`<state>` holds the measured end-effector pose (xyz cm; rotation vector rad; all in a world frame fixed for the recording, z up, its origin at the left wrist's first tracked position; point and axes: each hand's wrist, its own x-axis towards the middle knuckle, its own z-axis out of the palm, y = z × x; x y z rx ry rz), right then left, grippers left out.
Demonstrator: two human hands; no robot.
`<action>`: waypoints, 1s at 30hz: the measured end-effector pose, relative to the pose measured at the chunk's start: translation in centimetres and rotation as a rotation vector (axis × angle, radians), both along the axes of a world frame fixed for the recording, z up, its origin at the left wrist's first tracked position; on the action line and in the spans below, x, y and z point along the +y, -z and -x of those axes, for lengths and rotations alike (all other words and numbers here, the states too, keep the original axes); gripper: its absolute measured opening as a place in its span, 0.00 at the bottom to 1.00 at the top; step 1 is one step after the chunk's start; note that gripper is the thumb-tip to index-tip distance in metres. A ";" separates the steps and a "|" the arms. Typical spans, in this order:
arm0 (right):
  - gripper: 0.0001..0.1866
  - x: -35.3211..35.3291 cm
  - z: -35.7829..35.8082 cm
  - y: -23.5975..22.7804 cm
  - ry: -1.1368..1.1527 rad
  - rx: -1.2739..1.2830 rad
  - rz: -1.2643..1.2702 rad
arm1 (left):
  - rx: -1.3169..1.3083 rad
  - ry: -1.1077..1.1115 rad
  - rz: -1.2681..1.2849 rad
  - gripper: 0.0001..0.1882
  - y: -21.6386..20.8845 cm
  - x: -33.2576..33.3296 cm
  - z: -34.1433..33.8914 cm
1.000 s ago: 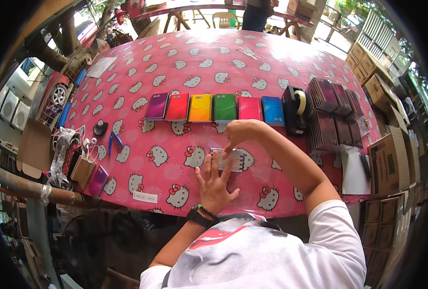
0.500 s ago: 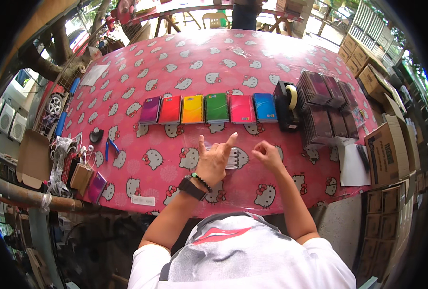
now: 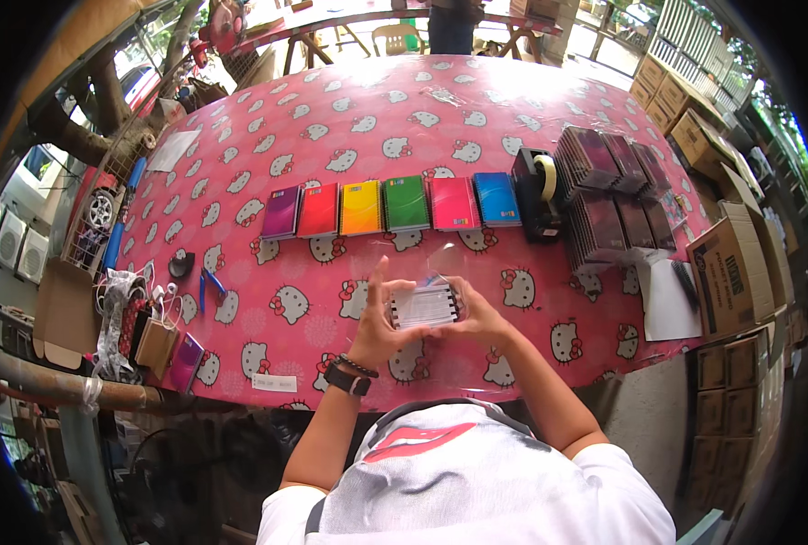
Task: The person places small notebooks into plastic sleeves by hand, secures them with tape from a dispenser, and organizes the packaged items into stacks.
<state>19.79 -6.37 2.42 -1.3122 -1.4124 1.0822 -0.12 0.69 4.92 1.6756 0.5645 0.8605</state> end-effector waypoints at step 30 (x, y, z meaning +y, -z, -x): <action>0.29 -1.9 -0.3 -6.1 -0.226 -0.614 -0.276 | 0.336 -0.210 -0.658 0.22 -1.4 -1.6 4.9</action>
